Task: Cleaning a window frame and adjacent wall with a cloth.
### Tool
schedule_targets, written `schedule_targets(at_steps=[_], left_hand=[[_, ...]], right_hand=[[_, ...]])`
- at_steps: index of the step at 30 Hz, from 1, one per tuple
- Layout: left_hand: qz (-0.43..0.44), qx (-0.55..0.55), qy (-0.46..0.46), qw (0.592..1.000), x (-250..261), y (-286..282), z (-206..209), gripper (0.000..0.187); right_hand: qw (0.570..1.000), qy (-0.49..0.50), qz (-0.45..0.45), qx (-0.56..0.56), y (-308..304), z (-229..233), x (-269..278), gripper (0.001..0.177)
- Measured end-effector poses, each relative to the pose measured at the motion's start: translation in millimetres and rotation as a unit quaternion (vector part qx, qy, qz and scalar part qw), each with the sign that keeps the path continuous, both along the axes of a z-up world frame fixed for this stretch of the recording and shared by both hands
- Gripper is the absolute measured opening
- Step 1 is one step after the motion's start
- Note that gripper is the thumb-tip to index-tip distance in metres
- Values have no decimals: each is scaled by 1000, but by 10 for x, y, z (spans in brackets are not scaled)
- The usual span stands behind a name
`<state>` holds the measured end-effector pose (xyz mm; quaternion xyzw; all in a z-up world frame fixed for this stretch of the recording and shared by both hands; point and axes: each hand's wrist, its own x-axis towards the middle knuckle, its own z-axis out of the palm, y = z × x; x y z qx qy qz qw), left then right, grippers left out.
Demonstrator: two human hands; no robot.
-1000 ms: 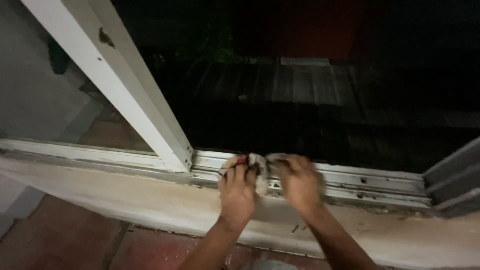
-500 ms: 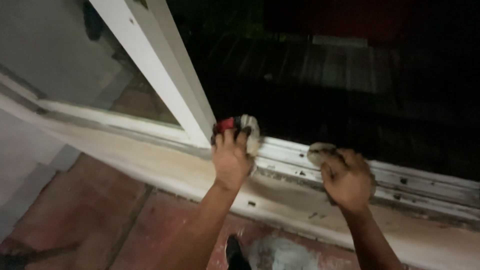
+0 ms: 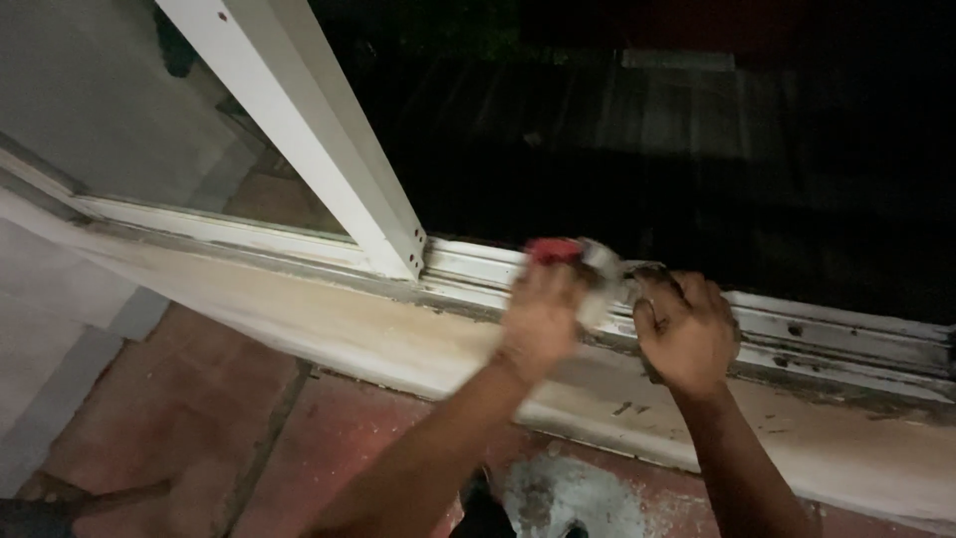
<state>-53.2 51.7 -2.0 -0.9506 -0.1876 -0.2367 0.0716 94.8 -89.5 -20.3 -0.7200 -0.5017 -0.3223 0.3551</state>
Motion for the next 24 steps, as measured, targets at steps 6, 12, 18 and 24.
schedule_targets(at_steps=[6,12,18,24], left_hand=[[53,14,-77,996,-687,573,245,54],[99,-31,-110,989,-731,604,240,57],[92,12,-115,989,-349,354,-89,50],[42,-26,-75,996,84,-124,-1,48]], right_hand=[[1000,-12,2,19,-13,-28,27,27],[1000,-6,5,23,-5,67,-9,25],[1000,22,18,9,21,75,-44,30],[1000,-5,-12,-10,42,20,-19,29]])
